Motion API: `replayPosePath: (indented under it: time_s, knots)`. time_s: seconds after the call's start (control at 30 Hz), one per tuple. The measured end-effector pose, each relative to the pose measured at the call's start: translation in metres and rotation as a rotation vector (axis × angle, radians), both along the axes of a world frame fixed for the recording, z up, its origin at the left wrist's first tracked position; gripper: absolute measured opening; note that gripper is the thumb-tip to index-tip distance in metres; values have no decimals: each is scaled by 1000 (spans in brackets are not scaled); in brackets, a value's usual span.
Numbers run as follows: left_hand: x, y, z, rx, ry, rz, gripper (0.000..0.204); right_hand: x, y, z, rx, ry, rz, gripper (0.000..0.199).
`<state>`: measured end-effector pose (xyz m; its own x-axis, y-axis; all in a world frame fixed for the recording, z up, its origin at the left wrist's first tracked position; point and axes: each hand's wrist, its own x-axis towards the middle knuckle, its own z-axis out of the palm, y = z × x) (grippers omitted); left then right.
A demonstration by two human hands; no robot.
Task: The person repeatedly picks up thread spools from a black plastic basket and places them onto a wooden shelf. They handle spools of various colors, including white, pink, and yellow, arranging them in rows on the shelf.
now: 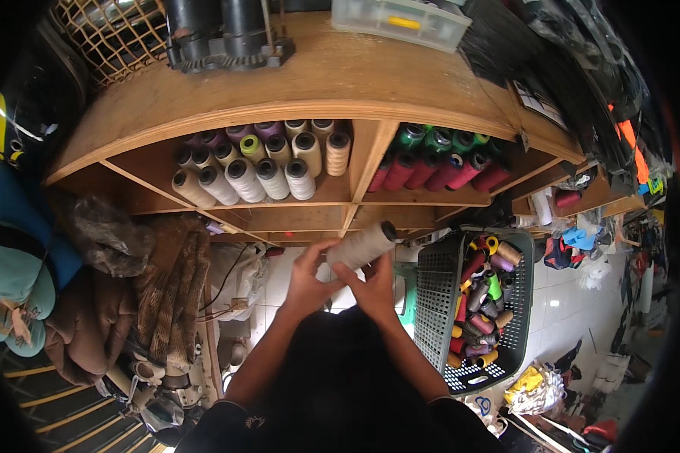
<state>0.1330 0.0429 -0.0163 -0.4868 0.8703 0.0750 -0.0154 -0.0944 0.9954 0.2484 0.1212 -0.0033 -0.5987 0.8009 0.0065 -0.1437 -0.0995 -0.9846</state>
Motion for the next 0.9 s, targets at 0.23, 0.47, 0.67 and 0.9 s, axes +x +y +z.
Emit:
replayPosePath:
  time_s: [0.23, 0.47, 0.67, 0.9]
  knots:
    - [-62, -25, -3, -57, 283, 421, 46, -78, 20, 4, 636, -340, -323, 60]
    - [-110, -59, -20, -96, 138, 577, 29, -118, 21, -28, 606, -390, -612, 62]
    - [-125, -50, -13, -16, 190, 659, 34, -134, 16, -24, 641, -435, -670, 62]
    - [-131, -42, -15, 36, 139, 594, 34, -150, 10, -30, 659, -494, -816, 58]
